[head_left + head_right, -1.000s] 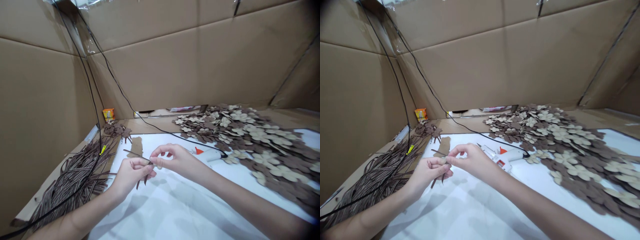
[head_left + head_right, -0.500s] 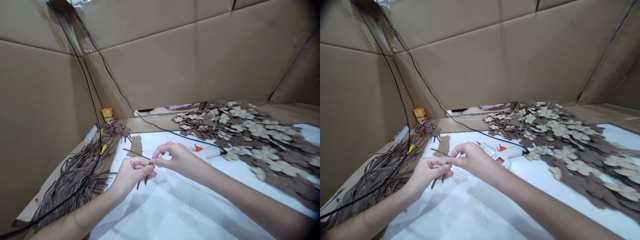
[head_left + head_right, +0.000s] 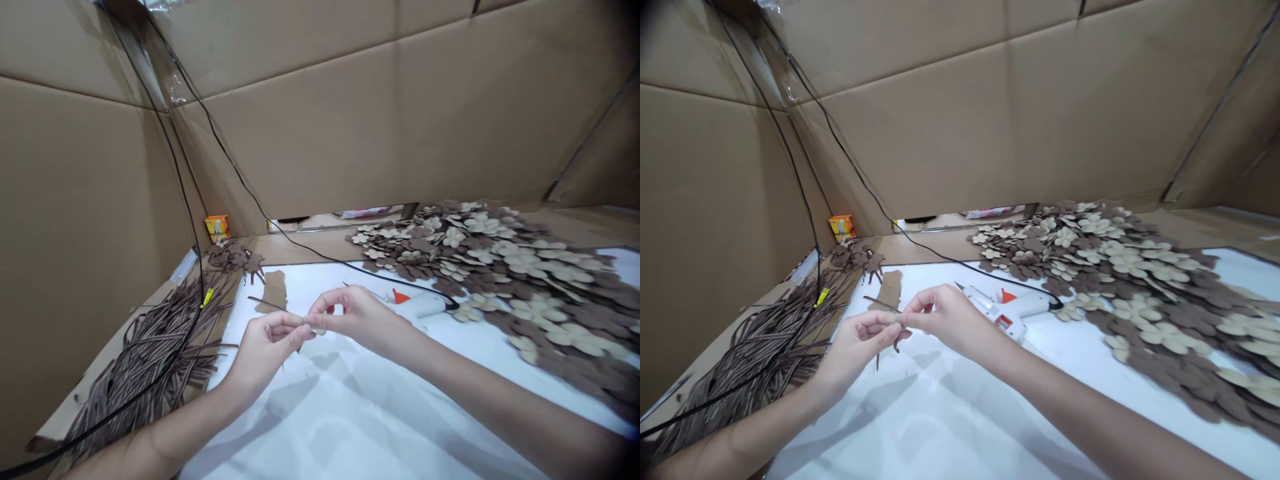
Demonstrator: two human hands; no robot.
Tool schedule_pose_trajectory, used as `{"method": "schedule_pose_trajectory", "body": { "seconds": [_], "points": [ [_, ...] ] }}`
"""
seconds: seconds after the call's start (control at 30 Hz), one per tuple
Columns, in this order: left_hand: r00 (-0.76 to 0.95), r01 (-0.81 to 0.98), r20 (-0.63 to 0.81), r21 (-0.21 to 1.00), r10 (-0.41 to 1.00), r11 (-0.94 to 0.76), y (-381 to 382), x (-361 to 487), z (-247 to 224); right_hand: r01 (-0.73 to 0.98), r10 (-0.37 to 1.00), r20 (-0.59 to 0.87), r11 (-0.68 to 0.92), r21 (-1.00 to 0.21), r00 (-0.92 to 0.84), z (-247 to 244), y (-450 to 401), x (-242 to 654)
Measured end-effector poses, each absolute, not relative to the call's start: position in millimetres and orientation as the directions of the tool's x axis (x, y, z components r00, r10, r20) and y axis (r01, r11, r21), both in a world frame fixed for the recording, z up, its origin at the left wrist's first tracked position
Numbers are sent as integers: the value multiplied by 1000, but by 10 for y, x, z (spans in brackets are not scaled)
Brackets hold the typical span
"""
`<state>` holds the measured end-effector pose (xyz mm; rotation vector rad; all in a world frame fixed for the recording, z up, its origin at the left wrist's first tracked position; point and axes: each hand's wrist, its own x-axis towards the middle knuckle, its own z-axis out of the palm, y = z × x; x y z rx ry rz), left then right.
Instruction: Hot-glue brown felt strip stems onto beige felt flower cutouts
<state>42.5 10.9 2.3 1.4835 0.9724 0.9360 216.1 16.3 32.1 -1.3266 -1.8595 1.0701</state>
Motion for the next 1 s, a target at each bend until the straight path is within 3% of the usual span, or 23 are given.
{"method": "schedule_pose_trajectory", "body": {
  "seconds": [0.4, 0.63, 0.87, 1.0],
  "points": [
    [282, -39, 66, 998, 957, -58, 51, 495, -91, 281, 967, 62, 133, -951, -247, 174, 177, 2101],
    [286, -73, 53, 997, 957, -33, 78, 516, -69, 294, 987, 84, 121, -948, -136, 198, 81, 2003],
    [240, 50, 95, 993, 966, -110, 149, 467, -112, 450, 965, 139, 228, -863, -222, 106, 241, 2070],
    [242, 98, 102, 987, 965, -129, 275, 397, -137, 595, 936, 161, 325, -735, -312, 64, 359, 2287]
  ]
}}
